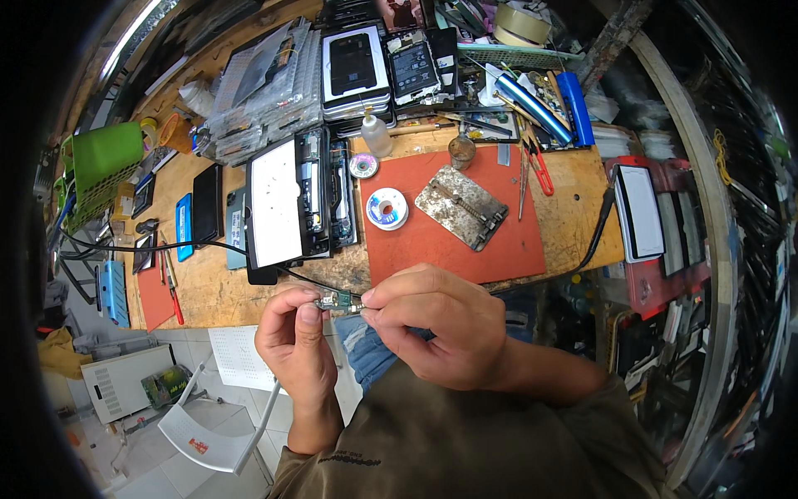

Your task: The person uses a soldering iron and solder wire to attach a small electronic component to a circuit board. They then use a hot air gun to heat the component and tweezers to adjust its position. The person inspects the component and continues soldering.

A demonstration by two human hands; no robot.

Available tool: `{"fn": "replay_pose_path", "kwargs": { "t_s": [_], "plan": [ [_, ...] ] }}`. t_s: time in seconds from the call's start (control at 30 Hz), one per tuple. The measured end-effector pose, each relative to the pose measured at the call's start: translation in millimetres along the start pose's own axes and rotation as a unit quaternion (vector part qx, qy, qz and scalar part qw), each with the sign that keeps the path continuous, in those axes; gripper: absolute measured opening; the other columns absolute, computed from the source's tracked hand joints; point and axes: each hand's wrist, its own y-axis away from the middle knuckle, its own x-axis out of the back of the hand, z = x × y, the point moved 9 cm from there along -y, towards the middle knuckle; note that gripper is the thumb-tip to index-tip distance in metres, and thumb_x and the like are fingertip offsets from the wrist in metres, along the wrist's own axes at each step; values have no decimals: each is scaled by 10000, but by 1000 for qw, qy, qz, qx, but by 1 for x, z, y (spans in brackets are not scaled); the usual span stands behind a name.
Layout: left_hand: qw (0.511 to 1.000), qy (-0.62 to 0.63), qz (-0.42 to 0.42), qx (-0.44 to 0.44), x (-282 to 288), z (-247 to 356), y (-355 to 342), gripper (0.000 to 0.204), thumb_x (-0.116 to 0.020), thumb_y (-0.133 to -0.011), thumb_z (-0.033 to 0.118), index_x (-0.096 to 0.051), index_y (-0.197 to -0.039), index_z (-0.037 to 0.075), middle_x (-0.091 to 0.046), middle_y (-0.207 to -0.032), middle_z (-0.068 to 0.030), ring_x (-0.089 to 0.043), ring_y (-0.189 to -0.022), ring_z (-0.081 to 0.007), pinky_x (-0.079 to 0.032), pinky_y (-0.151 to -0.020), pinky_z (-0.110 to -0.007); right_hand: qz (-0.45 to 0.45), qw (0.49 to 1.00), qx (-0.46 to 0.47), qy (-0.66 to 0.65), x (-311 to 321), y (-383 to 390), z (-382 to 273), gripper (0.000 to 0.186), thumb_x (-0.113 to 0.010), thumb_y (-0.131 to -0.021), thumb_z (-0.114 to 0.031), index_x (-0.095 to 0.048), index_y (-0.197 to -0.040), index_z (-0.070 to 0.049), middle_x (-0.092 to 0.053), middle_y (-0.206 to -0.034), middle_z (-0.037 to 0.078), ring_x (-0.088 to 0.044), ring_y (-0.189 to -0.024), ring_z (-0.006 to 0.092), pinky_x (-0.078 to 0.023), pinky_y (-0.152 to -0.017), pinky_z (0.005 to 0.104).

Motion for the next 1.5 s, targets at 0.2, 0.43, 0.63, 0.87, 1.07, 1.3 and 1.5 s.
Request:
{"fn": "replay_pose_path", "kwargs": {
  "t_s": [0.2, 0.43, 0.63, 0.87, 1.07, 1.3, 1.5],
  "plan": [
    [1000, 1, -3, 1, 0, -2, -1, 126, -783, -1023, 31, -741, -1119, -40, -691, -1063, -100, -636, -995, -175, -515, -903, -308, 5, 1000, 1, 3, 0, 0, 0, 302, -857, -845, 140, -694, -1052, -7, -784, -1040, 165, -796, -867, 279, -656, -735, 355],
    [1000, 1, -7, 6, 0, -3, 0, 116, -782, -1025, 30, -744, -1109, -41, -694, -1061, -100, -637, -999, -178, -515, -907, -310, 13, 1000, -1, 4, 1, 2, 0, 292, -854, -845, 137, -700, -1046, -8, -786, -1046, 164, -795, -863, 273, -651, -728, 356],
    [1000, 0, -9, 10, -2, -4, 1, 113, -780, -1023, 25, -742, -1108, -40, -694, -1057, -98, -636, -997, -177, -515, -902, -310, 19, 1000, -6, 6, 4, 4, 0, 294, -859, -842, 131, -703, -1048, -10, -790, -1038, 159, -794, -861, 272, -645, -721, 353],
    [1000, 6, -9, 19, -3, -6, 2, 113, -782, -1020, 24, -740, -1105, -38, -691, -1054, -97, -633, -995, -179, -512, -897, -309, 24, 1000, -7, 11, 6, 5, -1, 286, -859, -846, 124, -704, -1044, -13, -791, -1024, 151, -794, -854, 269, -642, -716, 346],
    [1000, 4, -12, 18, -4, -7, 3, 113, -783, -1018, 18, -739, -1106, -39, -688, -1056, -95, -630, -1005, -177, -509, -913, -310, 26, 1000, -10, 12, 7, 6, -1, 287, -856, -841, 129, -704, -1039, -12, -786, -1022, 152, -793, -863, 276, -641, -720, 349],
    [1000, 5, -19, 16, -5, -6, 4, 112, -776, -1018, 2, -737, -1114, -40, -688, -1063, -96, -635, -1014, -182, -510, -928, -315, 21, 1000, -4, 20, 7, 7, -2, 282, -842, -835, 146, -700, -1030, -1, -777, -1045, 158, -791, -886, 294, -645, -745, 360],
    [1000, -15, -24, -2, -5, -1, 5, 117, -769, -1016, -9, -736, -1124, -38, -695, -1065, -98, -644, -1021, -187, -515, -930, -316, 16, 1000, -9, 21, 6, 9, 1, 290, -823, -833, 160, -701, -1044, 2, -774, -1075, 169, -790, -918, 306, -648, -782, 368]
  ]
}}
